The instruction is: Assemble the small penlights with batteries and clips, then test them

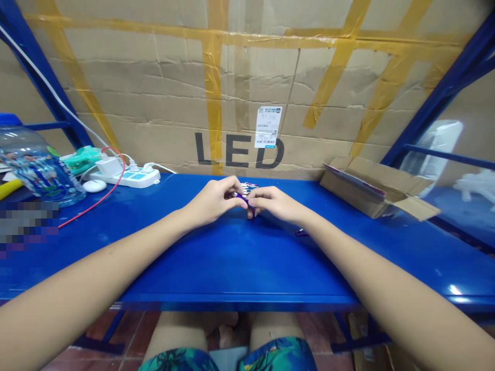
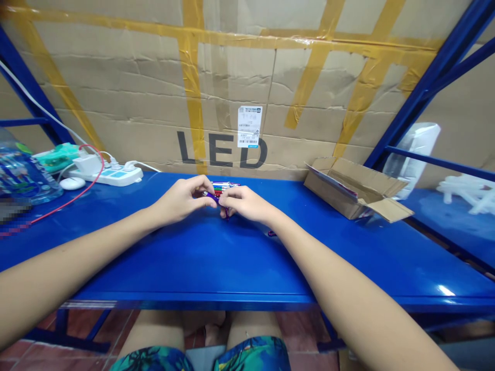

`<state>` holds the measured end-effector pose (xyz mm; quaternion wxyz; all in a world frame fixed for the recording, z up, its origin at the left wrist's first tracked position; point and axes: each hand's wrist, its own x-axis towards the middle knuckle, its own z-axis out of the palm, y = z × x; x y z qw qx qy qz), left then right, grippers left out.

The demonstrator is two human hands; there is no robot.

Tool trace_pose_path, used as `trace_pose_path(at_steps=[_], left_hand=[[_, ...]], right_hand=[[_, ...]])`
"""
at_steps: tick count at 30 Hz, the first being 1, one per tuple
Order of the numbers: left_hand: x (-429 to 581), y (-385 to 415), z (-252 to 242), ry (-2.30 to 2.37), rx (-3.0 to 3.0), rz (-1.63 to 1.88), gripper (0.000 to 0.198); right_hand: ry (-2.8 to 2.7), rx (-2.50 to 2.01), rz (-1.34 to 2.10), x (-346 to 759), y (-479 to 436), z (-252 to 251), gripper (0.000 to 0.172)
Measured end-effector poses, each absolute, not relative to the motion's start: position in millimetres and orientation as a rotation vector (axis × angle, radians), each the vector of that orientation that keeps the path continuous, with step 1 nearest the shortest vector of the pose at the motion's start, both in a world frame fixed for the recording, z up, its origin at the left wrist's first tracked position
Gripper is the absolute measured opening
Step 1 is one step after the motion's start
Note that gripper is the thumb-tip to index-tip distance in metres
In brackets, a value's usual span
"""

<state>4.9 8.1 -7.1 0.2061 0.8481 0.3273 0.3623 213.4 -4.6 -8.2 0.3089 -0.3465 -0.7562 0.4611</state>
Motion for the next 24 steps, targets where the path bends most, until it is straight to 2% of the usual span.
trace_pose_path(at_steps=[6, 8, 12, 14, 16, 19, 24], left_hand=[[2.2, 3.8, -2.7, 0.808, 2.599, 0.834, 0.012], [2.4, 4.8, -4.0, 0.785, 2.574, 0.831, 0.016], [9.3, 9.9, -12.3, 0.702, 2.173, 1.054, 0.046], [14.7, 12.0, -16.5, 0.625, 1.81, 1.172, 0.054], [19.0, 12.9, -18.5, 0.565, 1.486, 1.144, 0.063], [20.7, 12.8, -17.2, 0.529, 1.232, 1.059, 0.069], [16.6, 12.7, -11.9, 0.522, 1.16, 1.043, 0.07]], right_hand=[[-1.922, -0.831, 1.448, 214.2, -0.1, -17.2, 0.015], [-1.863, -0.822, 1.544, 213.7, 0.8, -18.2, 0.013], [-1.703, -0.848, 1.637, 209.3, -1.6, -17.5, 0.012], [-1.626, -0.876, 1.657, 206.4, -4.1, -17.3, 0.016], [-1.594, -0.898, 1.646, 203.9, -6.1, -17.7, 0.015], [-1.635, -0.902, 1.573, 201.8, -7.3, -19.6, 0.007], [-1.769, -0.913, 1.418, 202.4, -5.5, -22.1, 0.012]])
